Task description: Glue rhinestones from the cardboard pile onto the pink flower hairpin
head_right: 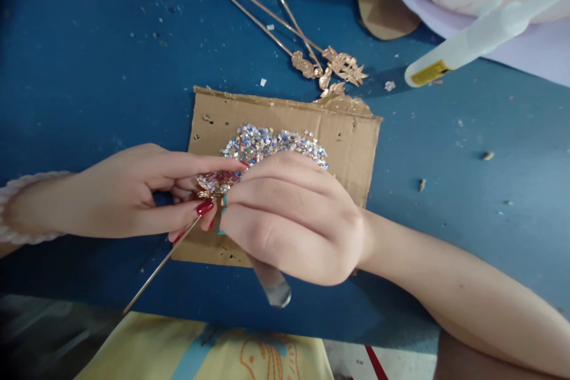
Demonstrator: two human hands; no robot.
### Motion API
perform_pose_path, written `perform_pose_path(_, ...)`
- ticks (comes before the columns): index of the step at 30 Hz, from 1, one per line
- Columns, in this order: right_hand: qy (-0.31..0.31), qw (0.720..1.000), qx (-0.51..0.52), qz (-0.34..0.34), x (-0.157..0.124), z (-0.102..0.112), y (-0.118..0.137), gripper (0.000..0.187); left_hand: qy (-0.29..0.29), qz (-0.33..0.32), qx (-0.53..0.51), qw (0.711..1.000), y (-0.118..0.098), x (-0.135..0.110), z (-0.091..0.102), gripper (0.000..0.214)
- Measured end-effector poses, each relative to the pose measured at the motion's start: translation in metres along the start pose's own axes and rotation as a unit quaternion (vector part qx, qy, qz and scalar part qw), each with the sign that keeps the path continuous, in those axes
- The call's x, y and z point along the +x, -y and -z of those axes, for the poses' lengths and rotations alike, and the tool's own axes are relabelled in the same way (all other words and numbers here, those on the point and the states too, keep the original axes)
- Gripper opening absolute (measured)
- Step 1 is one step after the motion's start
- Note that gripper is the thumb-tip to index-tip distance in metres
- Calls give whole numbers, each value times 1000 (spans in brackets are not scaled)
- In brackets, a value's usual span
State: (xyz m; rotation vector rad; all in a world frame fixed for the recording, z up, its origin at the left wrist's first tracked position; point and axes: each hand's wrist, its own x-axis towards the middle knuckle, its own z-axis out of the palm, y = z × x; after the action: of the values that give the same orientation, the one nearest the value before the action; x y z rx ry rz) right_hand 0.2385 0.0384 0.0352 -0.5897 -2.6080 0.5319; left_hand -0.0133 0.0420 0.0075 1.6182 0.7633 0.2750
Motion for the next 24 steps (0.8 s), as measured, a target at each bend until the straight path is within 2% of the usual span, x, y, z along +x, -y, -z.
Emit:
perform_pose_path(4, -39, 998, 41, 36, -2, 0, -4, 24, 2, -7, -9, 1000, 1, 1, -1, 60)
perform_pose_path(9, -66, 995, 62, 41, -5, -3, -5, 19, 2, -11, -10, 1000, 2, 1, 0, 61)
perform_pose_path(13, -48, 995, 77, 41, -6, -5, -5, 14, 1, -9, -11, 1000, 2, 0, 0, 60)
perform_pose_path(24, -56, 995, 68, 42, -8, -4, -6, 13, 7, 7, -7, 1000, 0, 0, 1, 61)
